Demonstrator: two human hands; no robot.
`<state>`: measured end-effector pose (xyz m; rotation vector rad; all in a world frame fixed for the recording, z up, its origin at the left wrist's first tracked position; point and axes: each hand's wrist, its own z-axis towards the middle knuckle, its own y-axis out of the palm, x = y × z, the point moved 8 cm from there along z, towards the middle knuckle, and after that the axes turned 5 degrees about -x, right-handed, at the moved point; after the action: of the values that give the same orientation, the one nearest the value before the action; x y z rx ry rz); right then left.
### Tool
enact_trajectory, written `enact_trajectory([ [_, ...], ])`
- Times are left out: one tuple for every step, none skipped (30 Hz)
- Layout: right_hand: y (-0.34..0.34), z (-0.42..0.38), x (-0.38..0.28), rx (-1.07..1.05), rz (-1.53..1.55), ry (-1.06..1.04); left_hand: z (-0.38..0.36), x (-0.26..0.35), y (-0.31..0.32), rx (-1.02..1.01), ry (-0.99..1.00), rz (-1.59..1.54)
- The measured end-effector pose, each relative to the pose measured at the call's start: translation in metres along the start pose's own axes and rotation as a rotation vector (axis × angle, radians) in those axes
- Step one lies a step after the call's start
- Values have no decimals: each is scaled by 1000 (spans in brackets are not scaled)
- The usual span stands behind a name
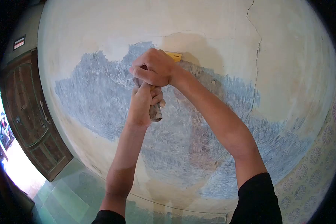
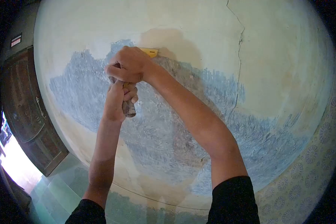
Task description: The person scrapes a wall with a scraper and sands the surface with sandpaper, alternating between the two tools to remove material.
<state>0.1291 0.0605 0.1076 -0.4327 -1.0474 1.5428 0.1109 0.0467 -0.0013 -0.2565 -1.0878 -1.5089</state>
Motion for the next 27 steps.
enact_trajectory([
  [3,-2,0,21,-9,-3,-2,0,-1,-22,-5,21],
  [6,-5,-2,49,-16,-7,-1,-8,-2,-37,1,-33],
  [7,-8,-2,53,-17,-7,-4,-9,1,-39,1,-30],
  [7,-11,-5,69,2,-56,-8,-12,1,13,-17,-41],
  [5,-12,-8,81,21,-107,-10,-13,-1,66,-33,-55],
  [1,-8,-9,86,16,-112,-6,-9,-3,62,-27,-52],
  [-3,-4,-6,81,3,-86,-1,-3,-4,25,-25,-9],
  [-4,0,-4,67,-2,-60,3,0,-5,-3,-26,28],
  [1,-2,-5,58,18,-52,1,-5,-10,13,-42,25],
  [7,-5,-5,42,25,-30,-1,-11,-12,3,-44,8],
  [6,-4,-4,30,11,-18,1,-10,-10,-23,-28,-8],
  [3,-6,-3,33,3,-21,-1,-9,-5,-30,-22,-7],
  [4,-8,-3,9,-17,-30,-5,-10,1,-13,-23,-30],
  [3,-9,-3,-10,-38,-39,-6,-9,4,1,-23,-49],
  [-2,-5,-2,-2,-48,-42,-1,-5,4,-9,-16,-44],
  [-3,-1,-2,5,-41,-35,3,-2,1,-4,-5,-12],
  [1,-3,-3,5,-20,-18,1,-5,-2,9,-10,18],
  [8,-9,-4,-1,-2,-7,-8,-10,-2,21,-28,16],
  [10,-12,-6,4,63,-41,-14,-12,2,43,-35,-21],
  [7,-13,-8,11,117,-80,-15,-11,6,57,-34,-57],
  [5,-13,-7,12,106,-84,-12,-13,6,49,-27,-59],
  [4,-12,-5,-3,86,-73,-8,-16,3,37,-21,-53],
  [2,-10,-3,-14,63,-63,-3,-14,1,22,-12,-43],
  [-3,-6,-4,-12,57,-67,1,-9,1,17,-6,-43],
  [-7,-1,-3,-3,42,-51,5,0,1,-10,6,-16],
  [-5,-2,-4,2,39,-25,3,1,1,-29,4,9],
  [2,-8,-4,0,53,-19,-4,-6,0,-19,-8,10],
])
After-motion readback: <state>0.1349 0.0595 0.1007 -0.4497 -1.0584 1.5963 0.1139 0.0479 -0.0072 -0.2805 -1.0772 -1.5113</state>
